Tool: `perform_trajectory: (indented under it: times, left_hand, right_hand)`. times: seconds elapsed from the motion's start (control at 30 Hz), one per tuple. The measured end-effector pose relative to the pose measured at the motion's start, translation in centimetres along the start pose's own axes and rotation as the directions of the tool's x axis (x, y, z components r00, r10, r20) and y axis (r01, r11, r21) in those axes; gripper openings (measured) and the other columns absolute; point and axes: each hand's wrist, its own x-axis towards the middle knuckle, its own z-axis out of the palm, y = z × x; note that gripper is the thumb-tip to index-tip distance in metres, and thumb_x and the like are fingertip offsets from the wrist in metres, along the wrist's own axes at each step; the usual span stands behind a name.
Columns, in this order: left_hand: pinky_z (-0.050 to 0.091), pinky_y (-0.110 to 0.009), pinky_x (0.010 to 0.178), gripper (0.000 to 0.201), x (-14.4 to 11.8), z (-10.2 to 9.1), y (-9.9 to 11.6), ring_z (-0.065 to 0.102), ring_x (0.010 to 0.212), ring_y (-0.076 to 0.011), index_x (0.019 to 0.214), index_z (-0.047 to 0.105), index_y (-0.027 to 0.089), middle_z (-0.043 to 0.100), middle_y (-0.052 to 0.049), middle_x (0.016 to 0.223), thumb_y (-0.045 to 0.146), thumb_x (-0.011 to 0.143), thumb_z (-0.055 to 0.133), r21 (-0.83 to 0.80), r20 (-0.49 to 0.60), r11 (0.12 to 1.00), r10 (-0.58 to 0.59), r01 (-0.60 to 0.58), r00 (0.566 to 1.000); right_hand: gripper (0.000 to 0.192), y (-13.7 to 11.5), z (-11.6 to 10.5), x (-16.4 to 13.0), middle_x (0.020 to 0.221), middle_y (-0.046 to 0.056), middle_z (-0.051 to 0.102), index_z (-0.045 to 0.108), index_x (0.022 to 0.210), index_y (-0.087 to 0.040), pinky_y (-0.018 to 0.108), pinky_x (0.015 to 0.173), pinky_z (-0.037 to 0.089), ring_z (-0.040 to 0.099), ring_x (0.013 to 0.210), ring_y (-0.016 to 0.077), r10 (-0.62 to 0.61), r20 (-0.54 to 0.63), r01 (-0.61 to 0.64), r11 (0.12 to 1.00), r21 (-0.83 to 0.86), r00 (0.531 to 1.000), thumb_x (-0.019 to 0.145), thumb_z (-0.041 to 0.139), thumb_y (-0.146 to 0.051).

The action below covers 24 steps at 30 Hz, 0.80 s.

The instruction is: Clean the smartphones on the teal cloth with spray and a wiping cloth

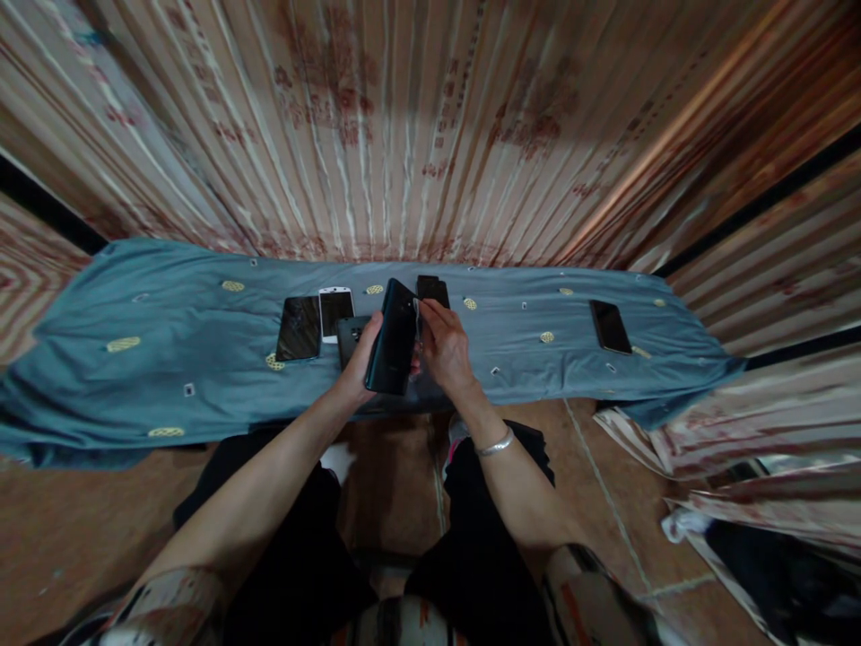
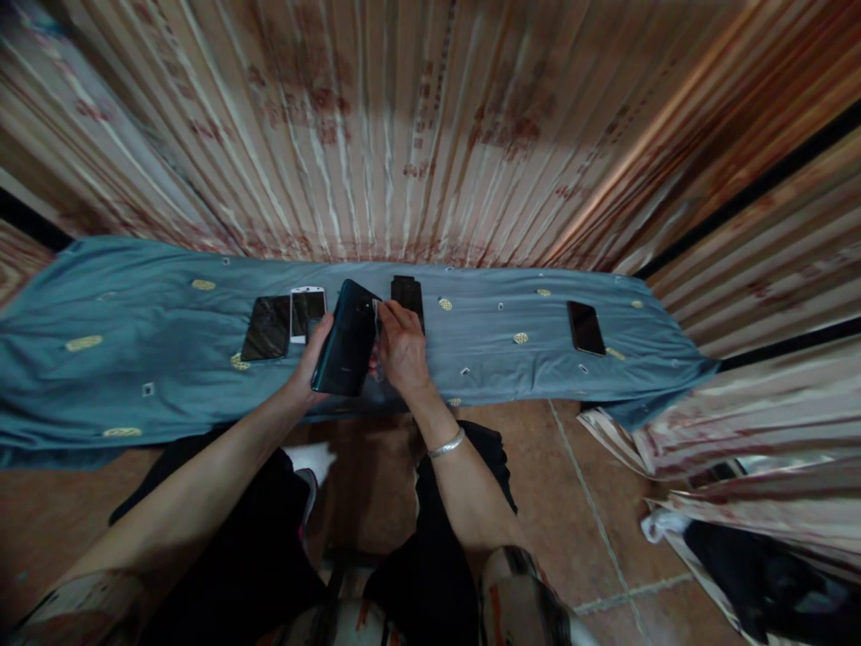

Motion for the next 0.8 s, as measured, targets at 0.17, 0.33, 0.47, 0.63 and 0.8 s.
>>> perform_trajectory:
  times: [0.17,0.33,0.47,0.63,0.8]
  left_hand:
    - [0.056,-0.026,0.057,0.054,-0.2,-0.1,0.4,0.066,0.054,-0.0157,0.095,0.073,0.012,0.072,-0.005,0.065,0.05,0.103,0.034,-0.067,-0.08,0.995,0.066,-0.072,0.995]
    - [0.055,-0.024,0.058,0.045,-0.1,-0.9,0.9,0.067,0.056,-0.0142,0.098,0.073,0.015,0.073,-0.002,0.068,0.05,0.101,0.044,-0.091,-0.106,0.985,0.139,-0.149,0.985]
    - [0.053,-0.023,0.056,0.04,0.0,-1.5,0.5,0.064,0.053,-0.0128,0.101,0.073,0.016,0.07,0.001,0.063,0.049,0.098,0.051,-0.088,-0.07,0.985,0.143,-0.149,0.987]
    - [0.056,-0.023,0.063,0.04,0.3,-2.0,0.5,0.069,0.062,-0.0147,0.099,0.074,0.015,0.072,-0.001,0.068,0.047,0.099,0.05,-0.132,-0.098,0.98,0.134,-0.146,0.986]
    - [0.058,-0.026,0.075,0.039,0.4,-2.2,0.6,0.074,0.079,-0.0191,0.102,0.074,0.014,0.076,-0.003,0.078,0.045,0.099,0.051,-0.16,-0.131,0.973,0.146,-0.167,0.98]
  right_hand:
    - [0.048,-1.1,0.3,-0.5,0.137,0.015,0.064,0.065,0.134,-0.015,0.045,0.109,0.05,0.058,0.124,0.0262,-0.059,0.033,0.058,0.998,0.015,0.998,0.092,0.042,-0.008]
    - [0.044,-2.4,0.7,-1.0,0.136,0.015,0.065,0.067,0.131,-0.016,0.047,0.108,0.051,0.059,0.121,0.0264,-0.114,0.061,0.112,0.993,0.044,0.992,0.096,0.04,-0.014]
    - [0.045,-2.6,0.8,-0.7,0.137,0.014,0.064,0.068,0.13,-0.016,0.046,0.109,0.051,0.058,0.124,0.0258,-0.127,0.021,0.127,0.991,0.034,0.992,0.095,0.039,-0.011]
    - [0.044,-3.3,1.0,-1.0,0.139,0.015,0.062,0.068,0.128,-0.015,0.046,0.109,0.051,0.056,0.126,0.0255,-0.156,0.025,0.155,0.987,0.05,0.987,0.098,0.037,-0.012]
    - [0.043,-3.9,1.0,-1.2,0.139,0.015,0.062,0.068,0.128,-0.015,0.045,0.111,0.05,0.056,0.127,0.0248,-0.194,0.044,0.19,0.979,0.076,0.98,0.099,0.037,-0.013]
